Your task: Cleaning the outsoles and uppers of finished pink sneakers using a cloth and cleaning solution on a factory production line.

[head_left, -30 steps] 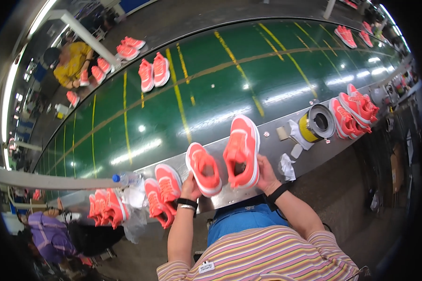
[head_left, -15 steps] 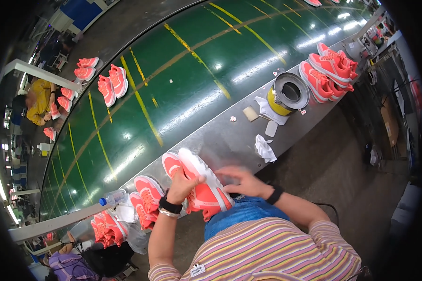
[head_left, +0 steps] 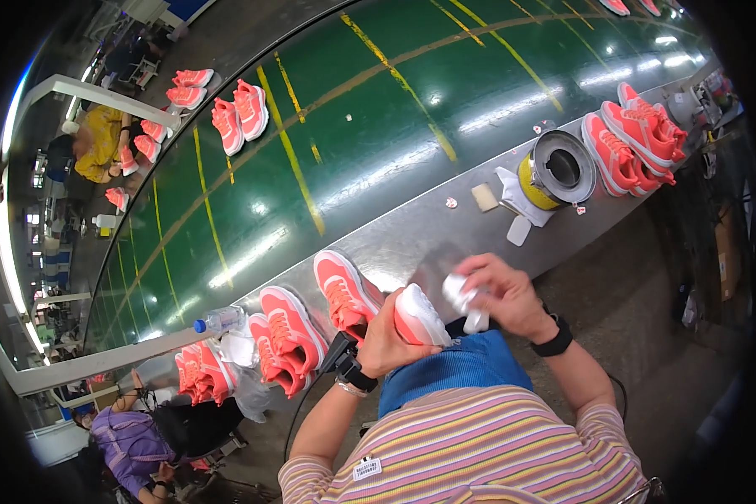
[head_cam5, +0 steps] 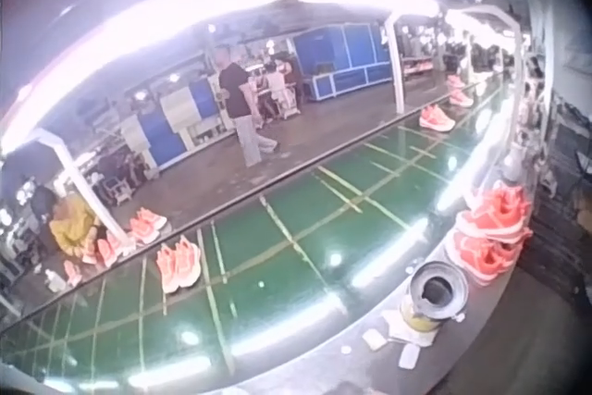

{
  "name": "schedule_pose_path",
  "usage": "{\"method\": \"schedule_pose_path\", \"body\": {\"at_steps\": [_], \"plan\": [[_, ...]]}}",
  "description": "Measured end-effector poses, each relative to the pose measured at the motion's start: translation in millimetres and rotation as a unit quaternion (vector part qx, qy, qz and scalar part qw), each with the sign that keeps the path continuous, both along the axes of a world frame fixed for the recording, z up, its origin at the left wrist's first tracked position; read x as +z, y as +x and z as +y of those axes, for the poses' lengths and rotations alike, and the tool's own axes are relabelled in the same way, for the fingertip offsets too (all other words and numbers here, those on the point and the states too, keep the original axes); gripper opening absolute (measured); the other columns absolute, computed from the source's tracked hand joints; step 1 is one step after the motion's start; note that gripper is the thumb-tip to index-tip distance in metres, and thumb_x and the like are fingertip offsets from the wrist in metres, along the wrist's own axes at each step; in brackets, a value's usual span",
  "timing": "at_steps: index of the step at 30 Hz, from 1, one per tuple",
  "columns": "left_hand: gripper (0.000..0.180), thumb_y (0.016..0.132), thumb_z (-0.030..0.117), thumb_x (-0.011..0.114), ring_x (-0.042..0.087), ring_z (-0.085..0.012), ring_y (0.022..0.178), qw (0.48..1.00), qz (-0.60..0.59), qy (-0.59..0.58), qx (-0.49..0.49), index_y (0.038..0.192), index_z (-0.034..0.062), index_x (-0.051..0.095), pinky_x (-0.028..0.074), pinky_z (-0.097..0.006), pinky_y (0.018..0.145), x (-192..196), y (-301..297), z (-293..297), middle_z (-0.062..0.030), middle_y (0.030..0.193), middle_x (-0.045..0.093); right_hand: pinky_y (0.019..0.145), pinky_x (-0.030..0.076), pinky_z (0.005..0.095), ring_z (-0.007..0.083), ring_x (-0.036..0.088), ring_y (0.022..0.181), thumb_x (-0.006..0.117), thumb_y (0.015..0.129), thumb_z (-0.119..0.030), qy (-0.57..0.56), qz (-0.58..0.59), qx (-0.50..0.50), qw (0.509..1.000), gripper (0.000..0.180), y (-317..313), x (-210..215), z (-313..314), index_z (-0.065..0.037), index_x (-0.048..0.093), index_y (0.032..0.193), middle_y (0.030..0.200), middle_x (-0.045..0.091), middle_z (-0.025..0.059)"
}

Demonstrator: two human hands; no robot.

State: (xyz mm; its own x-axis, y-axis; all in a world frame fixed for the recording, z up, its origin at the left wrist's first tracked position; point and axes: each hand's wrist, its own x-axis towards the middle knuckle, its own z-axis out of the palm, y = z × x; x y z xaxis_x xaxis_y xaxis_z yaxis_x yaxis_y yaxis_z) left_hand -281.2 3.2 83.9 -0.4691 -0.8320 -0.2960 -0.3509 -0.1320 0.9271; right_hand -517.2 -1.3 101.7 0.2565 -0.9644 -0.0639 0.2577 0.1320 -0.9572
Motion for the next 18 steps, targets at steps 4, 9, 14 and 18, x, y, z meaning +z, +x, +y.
{"method": "schedule_pose_path", "body": {"at_steps": [4,9,14,18], "plan": [[0.085,0.056,0.015,0.081,0.053,-0.0222,0.105,0.997,0.053,0.001,-0.055,0.126,-0.0001,0.034,0.043,-0.032,0.09,15.3,-12.7,1.1,-0.0133,0.111,0.051,0.094,0.036,0.0331,0.0263,0.047,0.113,0.062,0.079,-0.005,-0.126,0.042,0.121,0.984,0.015,38.2,9.9,7.1,-0.007,0.056,0.093,0.124,0.045,0.0151],[0.086,0.057,0.014,0.081,0.053,-0.021,0.105,0.996,0.053,-0.004,-0.068,0.127,0.0008,0.033,0.043,-0.032,0.089,5.8,-7.8,4.5,-0.0119,0.112,0.052,0.092,0.037,0.0312,0.0221,0.048,0.109,0.061,0.081,-0.003,-0.081,0.054,0.058,0.994,0.015,56.0,12.7,20.0,-0.006,0.054,0.094,0.124,0.046,0.0142],[0.091,0.054,0.016,0.085,0.052,-0.0197,0.106,0.993,0.079,0.051,-0.071,0.129,0.0024,0.035,0.043,-0.031,0.09,-0.5,-3.7,12.7,-0.0101,0.114,0.051,0.072,0.043,0.0235,0.0094,0.052,0.083,0.058,0.085,-0.006,0.08,0.085,-0.054,0.992,0.009,69.3,9.3,19.8,-0.003,0.055,0.092,0.087,0.057,0.0048],[0.092,0.052,0.017,0.086,0.05,-0.019,0.109,0.995,0.092,0.021,-0.029,0.128,0.0025,0.036,0.04,-0.032,0.094,0.5,2.7,2.6,-0.01,0.117,0.05,0.071,0.043,0.0217,0.0071,0.053,0.078,0.057,0.086,-0.005,0.179,-0.062,-0.119,0.975,0.007,67.0,-19.7,-4.8,-0.003,0.055,0.092,0.083,0.057,-0.0004]]}}
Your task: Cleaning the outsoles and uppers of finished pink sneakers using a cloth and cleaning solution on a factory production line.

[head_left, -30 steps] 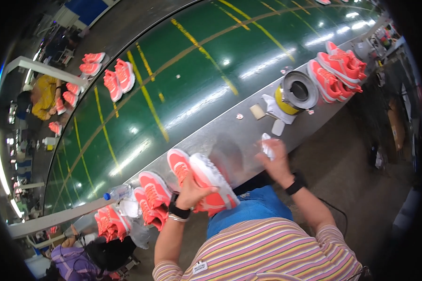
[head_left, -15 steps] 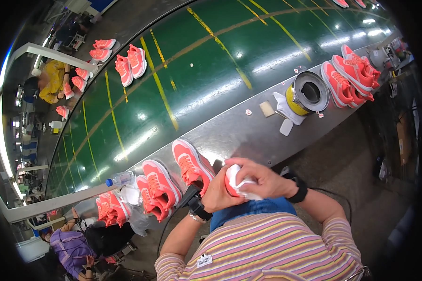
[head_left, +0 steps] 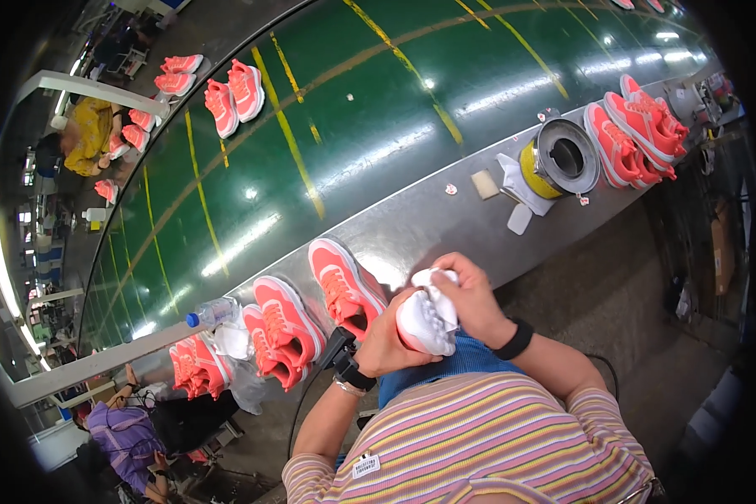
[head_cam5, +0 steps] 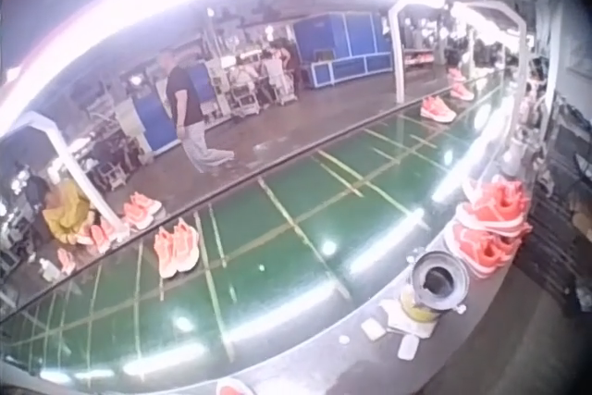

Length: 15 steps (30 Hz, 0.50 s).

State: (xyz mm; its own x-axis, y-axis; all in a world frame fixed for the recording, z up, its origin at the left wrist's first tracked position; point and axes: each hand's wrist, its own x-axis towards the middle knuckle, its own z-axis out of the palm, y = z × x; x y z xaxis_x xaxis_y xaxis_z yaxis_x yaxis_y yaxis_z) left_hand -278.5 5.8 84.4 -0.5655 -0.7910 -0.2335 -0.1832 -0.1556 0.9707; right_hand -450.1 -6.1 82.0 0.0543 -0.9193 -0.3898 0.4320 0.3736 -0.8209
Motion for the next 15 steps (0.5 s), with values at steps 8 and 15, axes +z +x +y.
{"method": "schedule_pose_path", "body": {"at_steps": [8,15], "plan": [[0.084,0.055,0.013,0.084,0.054,-0.0163,0.103,0.987,0.072,0.082,-0.116,0.125,0.0029,0.037,0.042,-0.031,0.09,13.0,-2.4,-18.6,-0.0071,0.111,0.054,0.079,0.044,0.0277,0.0134,0.055,0.089,0.059,0.085,-0.01,-0.2,0.128,0.143,0.961,0.009,-1.7,39.6,3.9,-0.007,0.055,0.092,0.098,0.058,0.0089],[0.09,0.054,0.019,0.085,0.053,-0.0205,0.106,0.998,0.02,-0.027,-0.046,0.127,0.001,0.034,0.041,-0.033,0.092,9.8,-8.7,-22.8,-0.0099,0.113,0.054,0.078,0.046,0.0264,0.0119,0.058,0.087,0.062,0.084,-0.012,0.025,-0.017,0.003,1.0,0.012,-3.0,15.7,-23.6,-0.006,0.054,0.091,0.093,0.059,0.007]]}}
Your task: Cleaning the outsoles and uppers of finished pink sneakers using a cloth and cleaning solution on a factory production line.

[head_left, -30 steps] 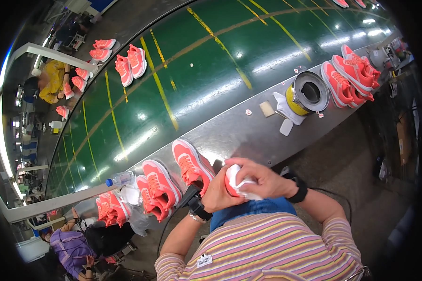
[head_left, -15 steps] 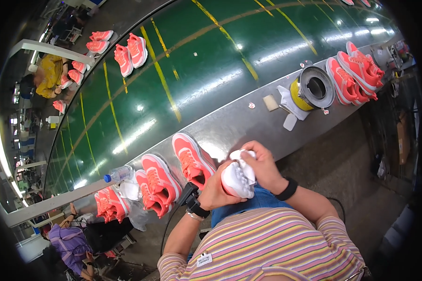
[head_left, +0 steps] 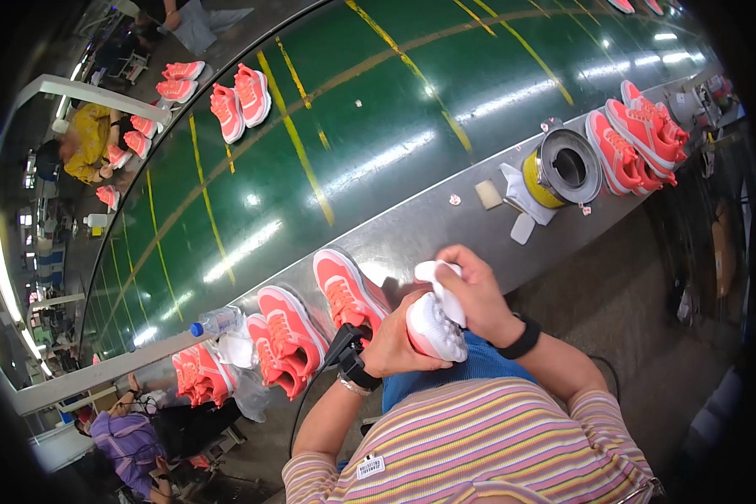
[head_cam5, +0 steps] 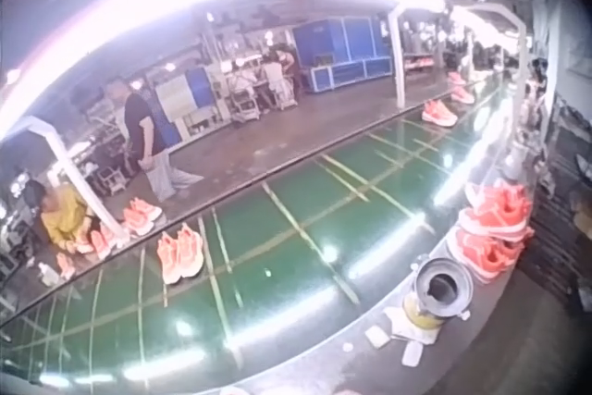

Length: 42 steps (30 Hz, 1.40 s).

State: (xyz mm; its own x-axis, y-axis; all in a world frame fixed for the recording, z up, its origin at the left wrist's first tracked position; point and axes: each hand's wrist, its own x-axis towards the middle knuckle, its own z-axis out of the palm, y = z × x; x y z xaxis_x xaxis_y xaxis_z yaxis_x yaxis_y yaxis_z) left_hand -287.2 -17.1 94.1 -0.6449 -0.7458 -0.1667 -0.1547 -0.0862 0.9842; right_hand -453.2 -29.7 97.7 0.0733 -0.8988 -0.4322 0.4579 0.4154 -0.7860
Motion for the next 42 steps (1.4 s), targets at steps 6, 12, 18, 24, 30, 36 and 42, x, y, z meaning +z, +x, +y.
{"method": "schedule_pose_path", "body": {"at_steps": [6,12,18,24,30,36,42], "plan": [[0.079,0.056,0.033,0.082,0.058,-0.0369,0.087,0.99,-0.118,-0.058,-0.044,0.116,0.0006,0.042,0.048,-0.04,0.074,19.5,-19.3,-15.4,-0.0198,0.097,0.059,0.086,0.043,0.0334,0.0285,0.051,0.107,0.063,0.079,-0.005,-0.346,0.271,0.18,0.88,0.017,-21.6,19.1,16.4,-0.007,0.054,0.093,0.113,0.049,0.0155],[0.077,0.058,0.033,0.08,0.061,-0.0364,0.079,0.983,-0.142,-0.117,0.016,0.115,-0.001,0.042,0.049,-0.041,0.067,17.5,-29.8,-6.4,-0.0189,0.088,0.061,0.076,0.046,0.0333,0.0253,0.059,0.088,0.059,0.081,-0.005,-0.273,0.35,0.104,0.89,0.012,-13.8,21.3,20.7,-0.004,0.051,0.09,0.09,0.057,0.0146],[0.083,0.054,0.034,0.083,0.056,-0.0365,0.084,0.968,-0.213,-0.13,0.017,0.119,0.0003,0.042,0.046,-0.041,0.072,15.1,-26.1,7.1,-0.0188,0.093,0.058,0.068,0.048,0.0279,0.0166,0.063,0.076,0.052,0.09,-0.014,-0.11,0.308,0.132,0.936,0.013,-31.1,-6.3,-9.1,-0.004,0.049,0.096,0.078,0.061,0.01],[0.082,0.055,0.029,0.082,0.05,-0.0363,0.097,0.972,-0.176,-0.149,0.054,0.118,-0.0009,0.039,0.044,-0.041,0.08,8.9,-12.6,14.9,-0.0213,0.104,0.048,0.087,0.045,0.0337,0.0231,0.055,0.107,0.051,0.092,-0.025,-0.125,-0.072,0.109,0.983,0.018,-56.2,13.9,6.5,-0.008,0.05,0.1,0.113,0.055,0.0179],[0.079,0.058,0.025,0.081,0.048,-0.0354,0.097,0.983,-0.159,-0.083,0.035,0.118,-0.0029,0.036,0.043,-0.04,0.084,9.5,-27.7,23.3,-0.0204,0.104,0.042,0.092,0.038,0.0328,0.0203,0.05,0.11,0.053,0.092,-0.021,-0.256,0.153,0.229,0.927,0.016,-30.7,20.1,33.3,-0.006,0.053,0.096,0.117,0.054,0.0147],[0.087,0.057,0.019,0.082,0.046,-0.037,0.101,0.963,-0.212,-0.165,-0.001,0.123,-0.0082,0.031,0.041,-0.04,0.087,17.3,-39.7,37.3,-0.0234,0.107,0.042,0.081,0.047,0.0285,0.0158,0.06,0.088,0.053,0.091,-0.019,0.116,-0.016,0.091,0.989,0.015,-54.4,-18.2,30.6,-0.005,0.052,0.096,0.09,0.063,0.0094],[0.073,0.069,0.002,0.062,0.048,-0.0331,0.096,0.899,-0.284,-0.33,0.055,0.13,-0.0127,0.027,0.04,-0.039,0.084,9.2,-41.9,39.5,-0.0217,0.105,0.046,0.089,0.042,0.0309,0.0207,0.05,0.112,0.064,0.083,-0.015,-0.114,0.055,0.282,0.951,0.014,-84.6,20.4,36.1,-0.005,0.062,0.093,0.121,0.052,0.0153]]}}
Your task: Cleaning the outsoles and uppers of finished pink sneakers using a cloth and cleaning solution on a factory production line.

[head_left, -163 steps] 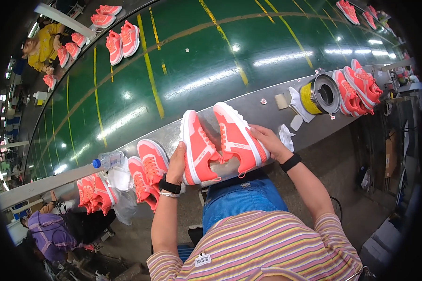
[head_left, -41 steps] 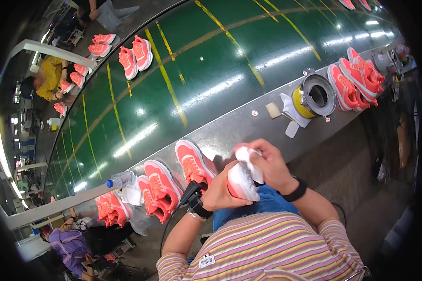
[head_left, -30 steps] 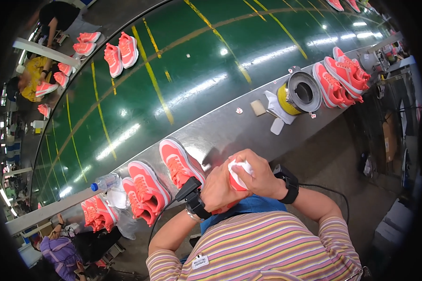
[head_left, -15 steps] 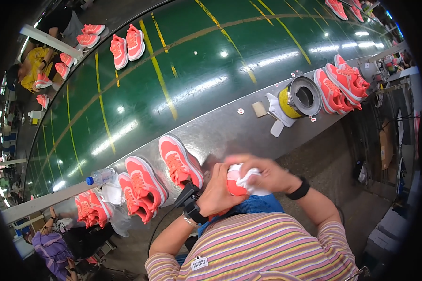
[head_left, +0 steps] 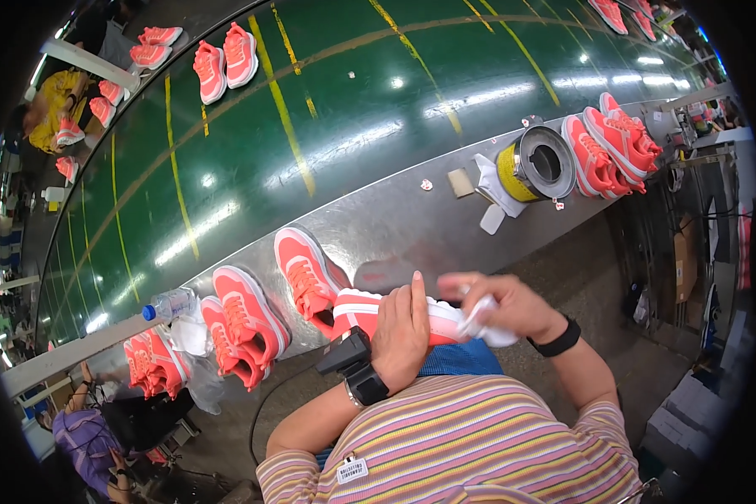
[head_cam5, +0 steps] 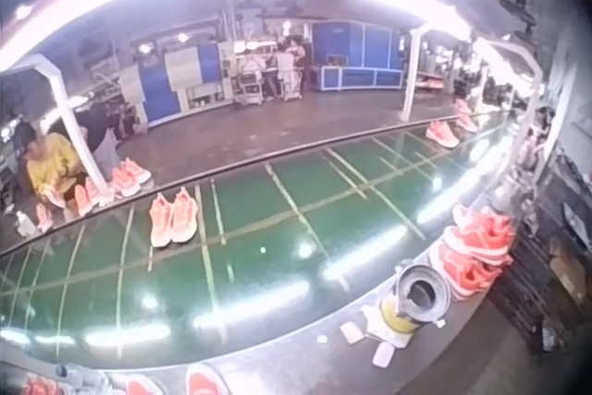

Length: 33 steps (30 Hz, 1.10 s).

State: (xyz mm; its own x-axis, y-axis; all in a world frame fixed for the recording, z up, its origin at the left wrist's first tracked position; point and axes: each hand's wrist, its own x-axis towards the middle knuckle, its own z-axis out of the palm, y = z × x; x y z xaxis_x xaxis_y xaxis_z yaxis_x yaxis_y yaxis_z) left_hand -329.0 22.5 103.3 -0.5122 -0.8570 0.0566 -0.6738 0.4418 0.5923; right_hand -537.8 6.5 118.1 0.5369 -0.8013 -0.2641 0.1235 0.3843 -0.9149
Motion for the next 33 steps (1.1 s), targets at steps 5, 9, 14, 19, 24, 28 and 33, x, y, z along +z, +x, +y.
{"method": "schedule_pose_path", "body": {"at_steps": [5,9,14,19,24,28,33], "plan": [[0.059,0.073,0.0,0.053,0.049,-0.0296,0.094,0.997,-0.061,-0.046,-0.022,0.127,-0.0139,0.034,0.041,-0.037,0.083,-3.3,-9.8,9.0,-0.0172,0.099,0.049,0.078,0.043,0.0264,0.0116,0.055,0.088,0.064,0.08,-0.009,0.004,0.185,-0.014,0.983,0.013,25.9,6.7,20.3,-0.003,0.061,0.092,0.098,0.06,0.0067],[0.067,0.071,0.004,0.06,0.048,-0.0321,0.097,0.997,-0.066,0.022,-0.015,0.128,-0.0154,0.03,0.04,-0.039,0.084,-1.9,-16.5,16.2,-0.0196,0.103,0.048,0.069,0.044,0.025,0.01,0.055,0.076,0.063,0.082,-0.009,-0.06,0.234,-0.086,0.967,0.012,31.1,-8.9,19.2,-0.001,0.059,0.09,0.08,0.06,0.0048],[0.104,0.058,0.017,0.077,0.043,-0.0418,0.105,0.979,0.094,0.18,-0.023,0.132,-0.0156,0.013,0.037,-0.044,0.089,5.0,-9.4,17.9,-0.0286,0.116,0.037,0.08,0.043,0.0256,0.0124,0.056,0.089,0.061,0.084,-0.009,0.129,0.023,-0.214,0.968,0.008,9.1,-16.3,15.7,-0.003,0.06,0.089,0.096,0.06,0.0044],[0.109,0.059,0.017,0.077,0.048,-0.038,0.097,0.966,0.117,0.227,-0.051,0.136,-0.0114,0.006,0.04,-0.041,0.085,0.5,-13.0,25.3,-0.0244,0.106,0.044,0.08,0.044,0.0312,0.0162,0.057,0.089,0.068,0.078,-0.015,-0.041,0.121,0.086,0.988,0.014,-12.3,0.4,26.3,-0.007,0.063,0.088,0.096,0.06,0.007],[0.087,0.063,0.029,0.075,0.05,-0.0375,0.092,0.975,0.108,0.195,0.008,0.131,-0.002,0.031,0.042,-0.042,0.082,-1.7,-19.3,-2.8,-0.0222,0.103,0.048,0.067,0.044,0.0223,0.0082,0.054,0.075,0.057,0.086,-0.01,0.057,0.168,-0.233,0.956,0.007,-12.4,-34.8,-12.4,-0.004,0.058,0.09,0.08,0.058,0.0015],[0.074,0.07,0.045,0.069,0.049,-0.0422,0.1,0.944,0.064,0.249,0.205,0.12,-0.0025,0.041,0.042,-0.043,0.088,-31.1,0.3,-58.7,-0.0311,0.104,0.047,0.071,0.043,0.0228,0.0088,0.054,0.077,0.05,0.09,-0.009,-0.084,0.229,-0.257,0.935,0.01,-9.9,-91.4,-50.9,-0.005,0.056,0.097,0.081,0.058,0.0039],[0.091,0.071,0.053,0.063,0.047,-0.05,0.105,0.886,-0.024,0.316,0.337,0.122,-0.0139,0.027,0.041,-0.044,0.091,-95.6,40.8,-116.6,-0.0416,0.114,0.04,0.083,0.043,0.0364,0.0262,0.055,0.093,0.064,0.077,-0.013,-0.386,0.534,-0.14,0.739,0.033,28.9,-140.5,-64.7,-0.007,0.057,0.109,0.096,0.058,0.0113]]}}
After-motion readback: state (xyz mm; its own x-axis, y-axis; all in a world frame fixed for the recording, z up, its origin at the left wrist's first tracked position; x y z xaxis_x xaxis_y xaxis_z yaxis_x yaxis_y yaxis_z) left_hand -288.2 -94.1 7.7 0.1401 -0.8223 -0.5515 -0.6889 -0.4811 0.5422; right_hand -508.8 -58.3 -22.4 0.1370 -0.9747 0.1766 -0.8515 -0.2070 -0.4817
